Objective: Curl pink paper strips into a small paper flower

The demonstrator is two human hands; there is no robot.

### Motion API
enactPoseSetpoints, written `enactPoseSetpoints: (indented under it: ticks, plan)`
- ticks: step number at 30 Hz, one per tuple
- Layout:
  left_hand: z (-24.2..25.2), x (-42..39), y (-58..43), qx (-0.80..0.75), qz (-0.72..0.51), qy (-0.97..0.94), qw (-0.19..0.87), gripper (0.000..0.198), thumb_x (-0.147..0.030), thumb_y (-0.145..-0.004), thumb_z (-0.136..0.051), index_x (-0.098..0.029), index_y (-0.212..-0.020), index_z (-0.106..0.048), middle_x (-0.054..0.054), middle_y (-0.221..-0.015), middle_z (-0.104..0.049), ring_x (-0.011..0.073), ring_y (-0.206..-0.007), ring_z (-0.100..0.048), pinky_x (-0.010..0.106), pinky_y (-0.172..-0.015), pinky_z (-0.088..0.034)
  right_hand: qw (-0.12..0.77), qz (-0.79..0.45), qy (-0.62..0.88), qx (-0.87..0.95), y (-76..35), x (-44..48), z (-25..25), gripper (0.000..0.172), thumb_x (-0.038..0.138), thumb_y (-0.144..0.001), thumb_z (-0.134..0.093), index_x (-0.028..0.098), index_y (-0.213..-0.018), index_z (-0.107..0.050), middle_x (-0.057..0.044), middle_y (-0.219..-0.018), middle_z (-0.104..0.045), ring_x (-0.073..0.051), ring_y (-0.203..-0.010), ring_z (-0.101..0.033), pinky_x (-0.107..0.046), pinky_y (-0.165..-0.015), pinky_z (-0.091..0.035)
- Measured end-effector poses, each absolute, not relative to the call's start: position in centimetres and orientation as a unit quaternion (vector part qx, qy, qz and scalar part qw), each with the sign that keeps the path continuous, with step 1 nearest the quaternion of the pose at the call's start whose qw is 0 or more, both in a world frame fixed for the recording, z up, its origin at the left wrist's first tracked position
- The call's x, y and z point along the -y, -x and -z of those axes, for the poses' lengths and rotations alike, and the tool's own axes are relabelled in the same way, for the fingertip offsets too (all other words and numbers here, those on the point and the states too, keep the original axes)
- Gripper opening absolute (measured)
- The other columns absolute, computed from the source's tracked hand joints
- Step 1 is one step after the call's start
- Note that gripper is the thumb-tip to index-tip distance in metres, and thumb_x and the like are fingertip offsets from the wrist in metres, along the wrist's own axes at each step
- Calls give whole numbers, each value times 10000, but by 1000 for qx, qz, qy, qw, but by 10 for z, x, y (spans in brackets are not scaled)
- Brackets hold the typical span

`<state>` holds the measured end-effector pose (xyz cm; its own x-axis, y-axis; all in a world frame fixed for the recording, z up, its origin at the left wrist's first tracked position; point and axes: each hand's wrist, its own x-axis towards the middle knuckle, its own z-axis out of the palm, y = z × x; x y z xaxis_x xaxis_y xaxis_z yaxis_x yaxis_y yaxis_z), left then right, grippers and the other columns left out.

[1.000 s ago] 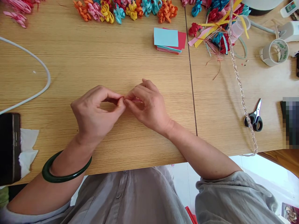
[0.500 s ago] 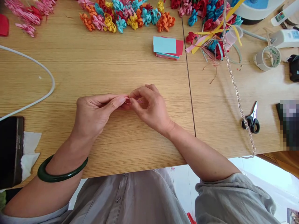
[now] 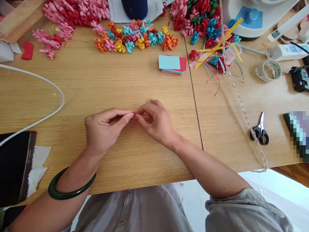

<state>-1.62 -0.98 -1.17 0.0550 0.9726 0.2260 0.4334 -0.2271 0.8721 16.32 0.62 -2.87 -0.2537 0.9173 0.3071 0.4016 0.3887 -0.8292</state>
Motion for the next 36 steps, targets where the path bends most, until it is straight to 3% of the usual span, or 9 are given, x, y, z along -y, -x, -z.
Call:
enactPoseSetpoints:
  ticks: [6,13,19,29,33,36]
  plan:
    - [11,10,16,-540,-420,-671,284,83,-230,-912,-737,-250,-879,-810,-12,-880,-819,162,-790,-754,266,-760,-596,395,-319,466,724,-163,-6,30,86,244,-941,-668,234,-864,-703,-5,-779,-708,-196,-857,-610,-404,-902,-522]
    - [9,8,16,-553,-441,-564,426,155,-365,-927,-750,-242,-971,-832,19,-957,-835,197,-886,-796,301,-856,-651,424,-299,468,715,-164,-9,33,90,244,-936,-681,238,-847,-694,-3,-815,-736,-192,-846,-623,-423,-941,-530]
    - [11,7,17,-538,-443,-548,462,89,-293,-873,-807,-235,-933,-837,9,-935,-836,171,-827,-796,252,-811,-652,412,-303,467,721,-164,-8,31,104,211,-939,-657,223,-840,-689,-13,-800,-720,-198,-848,-614,-421,-911,-528]
    - [14,9,14,-551,-436,-616,356,89,-181,-875,-739,-241,-865,-804,-22,-890,-824,145,-780,-768,244,-772,-624,410,-307,455,729,-162,-6,27,98,201,-928,-676,220,-832,-685,5,-738,-660,-187,-818,-592,-408,-913,-522]
    - [17,11,11,-520,-446,-702,197,125,-128,-884,-699,-212,-824,-769,-11,-807,-796,135,-698,-733,241,-684,-578,418,-298,430,743,-162,-5,26,120,190,-947,-653,218,-834,-683,8,-743,-675,-182,-805,-585,-415,-934,-522]
    - [20,14,6,-489,-439,-750,72,151,-93,-906,-661,-191,-899,-776,25,-846,-806,158,-733,-748,258,-695,-572,432,-288,435,735,-163,-5,27,116,184,-943,-654,222,-837,-683,2,-774,-695,-190,-841,-600,-411,-928,-532]
